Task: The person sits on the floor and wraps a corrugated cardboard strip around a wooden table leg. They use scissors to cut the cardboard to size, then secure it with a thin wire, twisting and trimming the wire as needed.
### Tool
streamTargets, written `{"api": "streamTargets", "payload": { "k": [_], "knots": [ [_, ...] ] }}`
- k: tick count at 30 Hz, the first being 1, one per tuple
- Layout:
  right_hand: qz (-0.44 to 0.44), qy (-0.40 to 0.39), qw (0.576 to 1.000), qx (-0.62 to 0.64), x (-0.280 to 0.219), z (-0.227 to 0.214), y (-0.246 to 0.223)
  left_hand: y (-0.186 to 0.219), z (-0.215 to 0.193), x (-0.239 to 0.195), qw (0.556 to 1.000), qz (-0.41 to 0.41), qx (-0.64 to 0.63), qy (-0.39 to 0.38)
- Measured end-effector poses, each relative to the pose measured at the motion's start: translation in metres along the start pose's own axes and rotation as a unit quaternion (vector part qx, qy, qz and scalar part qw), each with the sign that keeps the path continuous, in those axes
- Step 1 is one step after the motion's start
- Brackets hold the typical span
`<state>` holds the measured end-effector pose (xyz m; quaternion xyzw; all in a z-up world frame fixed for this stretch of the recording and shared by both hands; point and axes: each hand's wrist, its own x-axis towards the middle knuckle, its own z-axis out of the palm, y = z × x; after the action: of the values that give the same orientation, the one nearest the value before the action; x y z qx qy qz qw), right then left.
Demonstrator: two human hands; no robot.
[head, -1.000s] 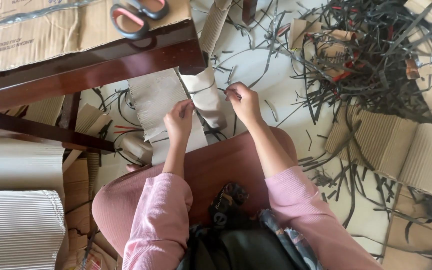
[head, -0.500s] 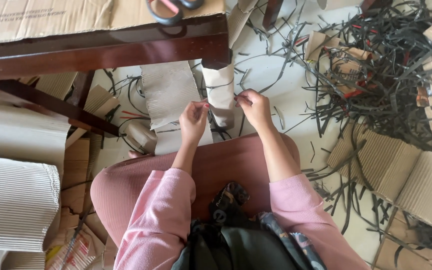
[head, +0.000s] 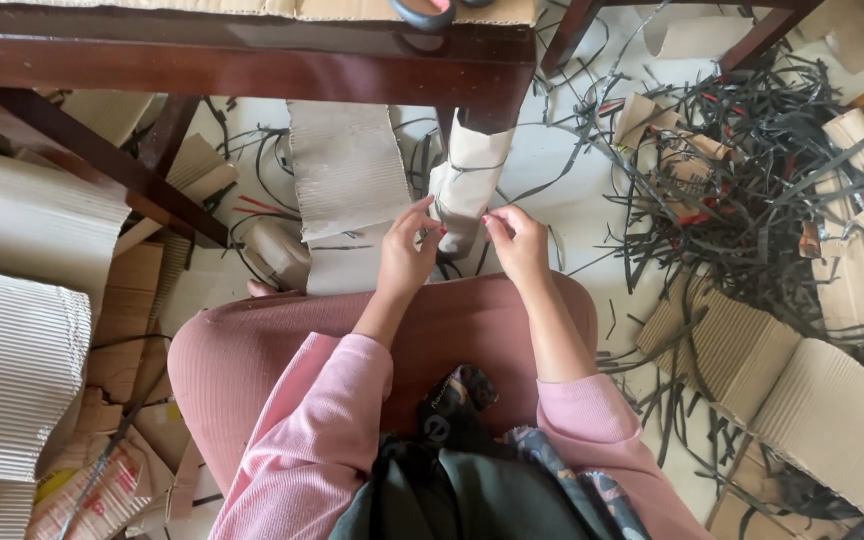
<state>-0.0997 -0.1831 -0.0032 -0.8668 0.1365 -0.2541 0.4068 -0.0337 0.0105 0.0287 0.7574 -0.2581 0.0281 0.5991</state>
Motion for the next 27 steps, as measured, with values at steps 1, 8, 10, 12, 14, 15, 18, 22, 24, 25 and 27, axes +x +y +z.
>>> {"api": "streamTargets", "payload": {
  "k": [1,8,10,12,14,15,18,22,24,25,27],
  "knots": [
    [0.001,-0.003,1.000,-0.002,-0.006,0.002,-0.005,-0.002,0.003,-0.004,1.000,-0.003,-0.002,0.001],
    [0.026,-0.012,0.998,0.063,-0.027,0.007,-0.030,-0.014,0.022,-0.019,0.990,-0.122,0.047,-0.044],
    [0.043,-0.015,0.994,0.097,-0.029,0.008,-0.027,-0.015,0.023,-0.018,0.989,-0.139,0.020,-0.043],
    [0.100,-0.005,0.973,0.210,-0.032,0.008,-0.019,-0.019,0.025,-0.017,0.986,-0.151,-0.063,-0.039],
    [0.118,-0.012,0.956,0.269,-0.030,0.007,-0.020,-0.022,0.029,-0.018,0.983,-0.156,-0.088,-0.033],
    [0.134,-0.018,0.935,0.326,-0.028,0.006,-0.021,-0.022,0.032,-0.019,0.980,-0.159,-0.113,-0.028],
    [0.139,-0.056,0.927,0.343,-0.024,0.004,-0.048,-0.025,0.036,-0.017,0.983,-0.150,-0.099,-0.044],
    [0.182,-0.039,0.929,0.321,-0.017,0.015,-0.043,-0.044,0.052,-0.027,0.979,-0.159,-0.095,-0.084],
    [0.193,-0.029,0.927,0.320,-0.015,0.020,-0.033,-0.039,0.047,-0.028,0.979,-0.166,-0.057,-0.108],
    [0.193,-0.028,0.927,0.320,-0.015,0.020,-0.030,-0.025,0.036,-0.020,0.978,-0.166,-0.057,-0.109],
    [0.174,-0.016,0.942,0.287,-0.016,0.019,-0.023,0.003,0.014,-0.007,0.979,-0.144,-0.029,-0.140]
  ]
}}
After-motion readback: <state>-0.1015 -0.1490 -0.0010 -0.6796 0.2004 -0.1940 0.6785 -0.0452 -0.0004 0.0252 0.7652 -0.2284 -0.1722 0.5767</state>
